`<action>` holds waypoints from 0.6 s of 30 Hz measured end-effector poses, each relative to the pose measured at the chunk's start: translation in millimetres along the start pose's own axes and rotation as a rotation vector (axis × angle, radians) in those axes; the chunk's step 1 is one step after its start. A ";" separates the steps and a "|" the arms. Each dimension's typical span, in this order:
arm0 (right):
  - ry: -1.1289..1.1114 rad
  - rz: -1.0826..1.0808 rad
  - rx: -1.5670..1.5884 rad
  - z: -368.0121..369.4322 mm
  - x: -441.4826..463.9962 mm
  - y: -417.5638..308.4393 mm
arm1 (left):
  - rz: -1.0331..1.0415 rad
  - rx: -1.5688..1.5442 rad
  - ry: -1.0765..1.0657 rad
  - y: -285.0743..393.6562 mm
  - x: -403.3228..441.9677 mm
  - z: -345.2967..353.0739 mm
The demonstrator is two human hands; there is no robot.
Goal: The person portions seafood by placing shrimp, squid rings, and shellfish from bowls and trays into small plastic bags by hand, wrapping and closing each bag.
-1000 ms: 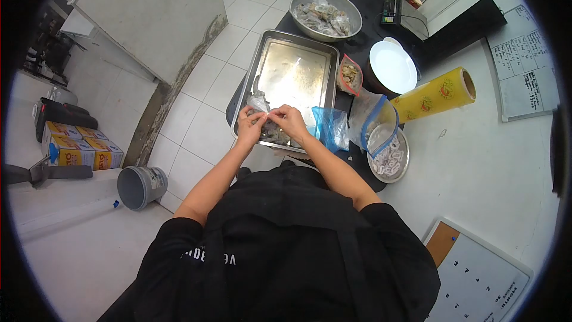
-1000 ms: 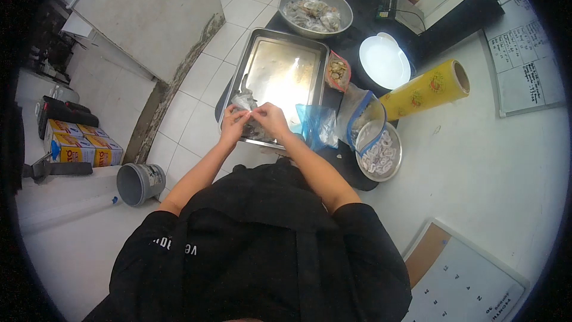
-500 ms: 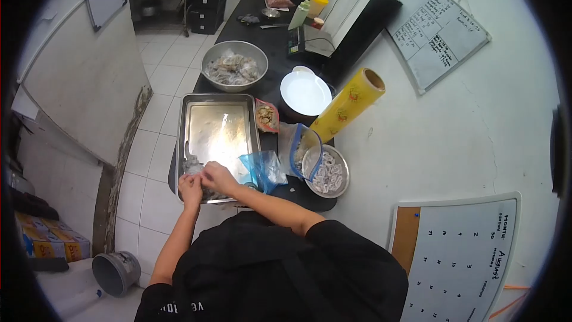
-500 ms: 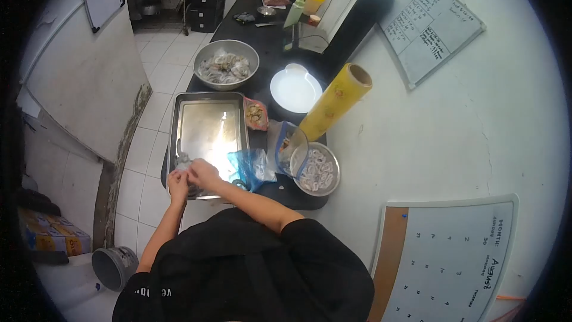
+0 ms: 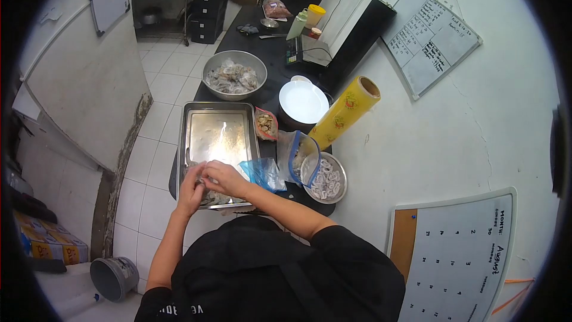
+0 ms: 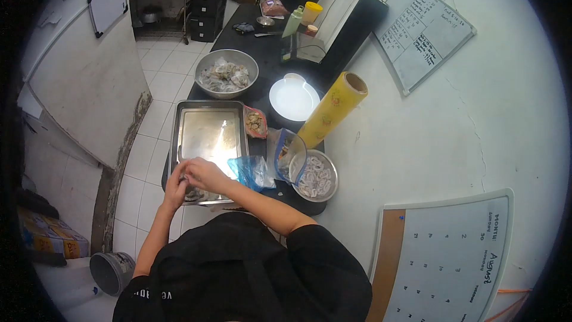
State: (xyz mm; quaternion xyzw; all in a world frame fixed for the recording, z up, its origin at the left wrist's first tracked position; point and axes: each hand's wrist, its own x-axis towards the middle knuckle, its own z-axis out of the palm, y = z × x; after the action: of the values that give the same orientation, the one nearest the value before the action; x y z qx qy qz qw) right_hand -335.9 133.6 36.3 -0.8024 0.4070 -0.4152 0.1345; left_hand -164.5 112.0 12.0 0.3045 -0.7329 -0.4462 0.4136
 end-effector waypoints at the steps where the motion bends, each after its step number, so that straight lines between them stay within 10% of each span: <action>1: 0.002 -0.001 -0.001 -3.5 2.4 -3.4 | 0.019 0.043 -0.049 2.4 -0.2 1.7; 9: 0.028 0.103 0.112 -30.0 10.4 -14.0 | 0.135 0.218 -0.108 18.3 6.3 -5.2; 15: -0.021 0.247 0.259 -41.6 13.7 -27.3 | -0.415 -0.708 0.114 0.0 0.8 3.7; 18: 0.048 0.186 0.336 -43.0 17.3 -27.8 | -0.444 -1.242 -0.168 -11.9 -3.3 11.5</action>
State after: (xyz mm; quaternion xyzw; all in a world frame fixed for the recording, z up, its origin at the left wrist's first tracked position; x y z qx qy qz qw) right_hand -348.7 143.3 88.0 -0.7176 0.4074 -0.4819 0.2946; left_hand -172.1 114.4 -2.9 0.1177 -0.2892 -0.8825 0.3518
